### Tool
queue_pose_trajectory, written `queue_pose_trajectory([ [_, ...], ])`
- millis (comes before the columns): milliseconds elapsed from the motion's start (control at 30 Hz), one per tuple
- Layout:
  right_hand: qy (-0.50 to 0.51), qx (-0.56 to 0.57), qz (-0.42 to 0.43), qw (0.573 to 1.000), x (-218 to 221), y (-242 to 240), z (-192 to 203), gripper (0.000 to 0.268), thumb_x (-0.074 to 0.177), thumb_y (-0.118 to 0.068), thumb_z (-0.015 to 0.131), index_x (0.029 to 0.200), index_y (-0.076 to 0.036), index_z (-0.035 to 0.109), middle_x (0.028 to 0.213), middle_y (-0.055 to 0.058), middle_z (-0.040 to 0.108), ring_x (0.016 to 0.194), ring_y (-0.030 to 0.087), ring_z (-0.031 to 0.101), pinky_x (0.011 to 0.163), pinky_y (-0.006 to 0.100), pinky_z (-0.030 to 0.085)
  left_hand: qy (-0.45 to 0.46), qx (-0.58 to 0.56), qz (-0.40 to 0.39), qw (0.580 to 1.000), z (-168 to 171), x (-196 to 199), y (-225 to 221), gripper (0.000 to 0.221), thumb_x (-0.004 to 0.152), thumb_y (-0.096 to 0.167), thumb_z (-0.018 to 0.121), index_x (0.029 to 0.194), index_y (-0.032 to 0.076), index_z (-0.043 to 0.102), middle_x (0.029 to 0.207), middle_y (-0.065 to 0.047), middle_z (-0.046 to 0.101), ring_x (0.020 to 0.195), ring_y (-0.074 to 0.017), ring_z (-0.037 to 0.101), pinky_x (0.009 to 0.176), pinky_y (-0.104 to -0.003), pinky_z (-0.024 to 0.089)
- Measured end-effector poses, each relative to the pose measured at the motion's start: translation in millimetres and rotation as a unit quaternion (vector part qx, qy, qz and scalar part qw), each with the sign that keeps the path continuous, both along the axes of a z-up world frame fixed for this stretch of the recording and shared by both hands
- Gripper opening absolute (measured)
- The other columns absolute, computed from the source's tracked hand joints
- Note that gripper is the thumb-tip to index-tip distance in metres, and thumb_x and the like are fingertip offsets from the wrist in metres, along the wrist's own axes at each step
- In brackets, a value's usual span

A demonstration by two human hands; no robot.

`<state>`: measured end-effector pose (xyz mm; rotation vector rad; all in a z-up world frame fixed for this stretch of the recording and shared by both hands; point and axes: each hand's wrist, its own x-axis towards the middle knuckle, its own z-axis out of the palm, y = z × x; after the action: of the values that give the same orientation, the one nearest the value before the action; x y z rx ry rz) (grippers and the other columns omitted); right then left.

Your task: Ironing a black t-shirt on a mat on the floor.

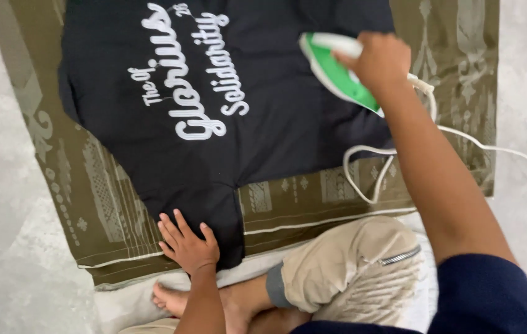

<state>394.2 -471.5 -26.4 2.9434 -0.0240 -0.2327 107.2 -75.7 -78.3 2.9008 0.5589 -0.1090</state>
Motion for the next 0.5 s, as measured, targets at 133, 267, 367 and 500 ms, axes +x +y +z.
queue_pose_trajectory([
  [133,0.024,0.124,-0.257,0.958,3.1,-33.3,18.3,0.057,0.083,-0.069,0.059,0.071,-0.014,0.056,0.069,0.006,0.059,0.068,0.029,0.058,0.053,0.041,0.044,0.002,-0.002,0.005,1.0,1.0,6.8,-4.0,0.063,0.086,0.037,0.04,0.142,0.01,0.03,0.15,-0.013,0.019,0.137,-0.033,0.019,0.101,-0.061,0.02],
  [267,-0.161,0.221,-0.283,0.919,-47.4,-109.2,8.3,0.057,0.079,-0.065,0.073,0.064,-0.014,0.053,0.059,0.003,0.053,0.06,0.023,0.054,0.054,0.041,0.04,-0.063,0.044,-0.032,0.996,-0.7,2.6,-8.1,0.064,0.09,0.043,0.033,0.138,0.002,0.039,0.145,-0.022,0.032,0.133,-0.0383,0.029,0.093,-0.063,0.029],
  [367,-0.354,0.255,-0.264,0.86,-86.0,-184.6,-28.5,0.045,0.076,-0.049,0.083,0.064,-0.01,0.063,0.054,0.001,0.057,0.051,0.011,0.051,0.045,0.037,0.04,-0.072,0.064,-0.05,0.994,-7.7,0.9,-11.8,0.065,0.094,0.044,0.028,0.14,0.0,0.038,0.145,-0.024,0.032,0.131,-0.0425,0.031,0.092,-0.063,0.029],
  [500,-0.457,0.336,-0.315,0.761,-118.8,-210.4,-33.9,0.046,0.083,-0.032,0.077,0.059,-0.01,0.044,0.055,-0.002,0.04,0.056,0.009,0.038,0.048,0.032,0.031,-0.127,0.105,-0.1,0.981,3.9,9.2,-30.8,0.066,0.096,0.043,0.026,0.133,-0.008,0.046,0.138,-0.03,0.042,0.122,-0.0482,0.042,0.083,-0.064,0.037],
])
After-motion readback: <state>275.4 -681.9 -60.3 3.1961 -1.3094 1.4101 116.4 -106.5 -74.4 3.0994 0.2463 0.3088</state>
